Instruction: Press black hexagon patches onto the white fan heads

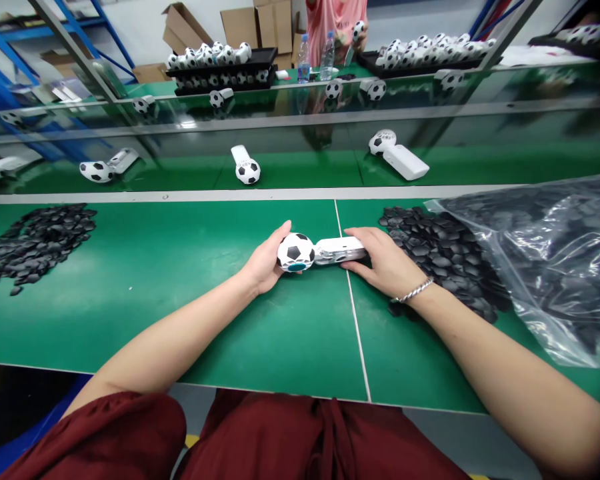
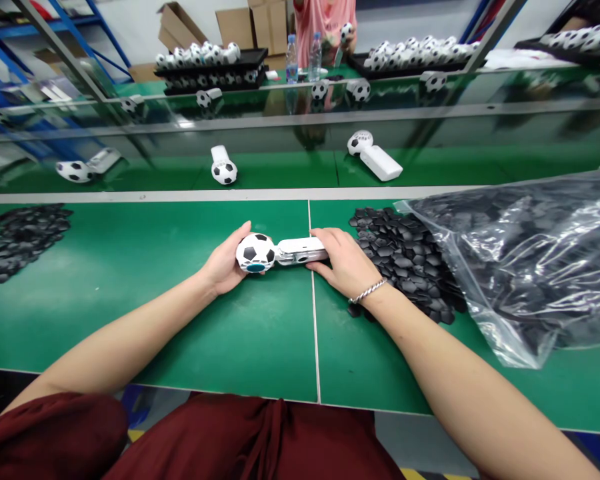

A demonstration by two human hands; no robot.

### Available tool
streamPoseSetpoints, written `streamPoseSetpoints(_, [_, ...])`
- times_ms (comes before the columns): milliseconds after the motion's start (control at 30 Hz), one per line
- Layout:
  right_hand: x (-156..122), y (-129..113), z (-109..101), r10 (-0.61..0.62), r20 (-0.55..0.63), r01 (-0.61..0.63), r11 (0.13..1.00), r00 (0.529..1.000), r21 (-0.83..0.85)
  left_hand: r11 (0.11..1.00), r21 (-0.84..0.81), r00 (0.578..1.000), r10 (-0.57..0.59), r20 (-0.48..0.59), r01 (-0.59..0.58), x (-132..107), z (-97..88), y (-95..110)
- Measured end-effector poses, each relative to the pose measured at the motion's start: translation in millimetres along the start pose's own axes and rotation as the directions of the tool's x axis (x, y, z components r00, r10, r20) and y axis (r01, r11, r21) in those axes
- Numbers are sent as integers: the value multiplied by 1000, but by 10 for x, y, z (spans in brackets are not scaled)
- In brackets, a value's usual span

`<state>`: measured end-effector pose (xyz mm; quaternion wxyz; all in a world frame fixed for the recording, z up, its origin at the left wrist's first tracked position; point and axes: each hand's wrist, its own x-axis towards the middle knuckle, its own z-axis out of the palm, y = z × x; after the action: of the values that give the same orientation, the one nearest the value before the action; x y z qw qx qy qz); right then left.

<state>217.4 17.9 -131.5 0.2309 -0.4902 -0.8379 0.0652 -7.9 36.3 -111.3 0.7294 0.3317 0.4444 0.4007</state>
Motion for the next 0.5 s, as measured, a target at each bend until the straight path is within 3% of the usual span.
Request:
streamPoseSetpoints(200, [3,-10,-10,17,9,-17,1000,1000,-4,999,-49,1000,-11,2,11,13,-1,13])
streamPoseSetpoints(333, [2,-104,-60,63,65,-67,996,996,56,982,-185,994,-29,105,48,21,-28,43])
streamPoseSetpoints(433, [3,-224,-116,200,134,-226,947,971,230,939,-338,979,4,205,67,24,-68,28])
streamPoseSetpoints(500, [4,-304,-143,310,240,-383,839,920,386,926,-368,952,31,305,88,15,-84,-4])
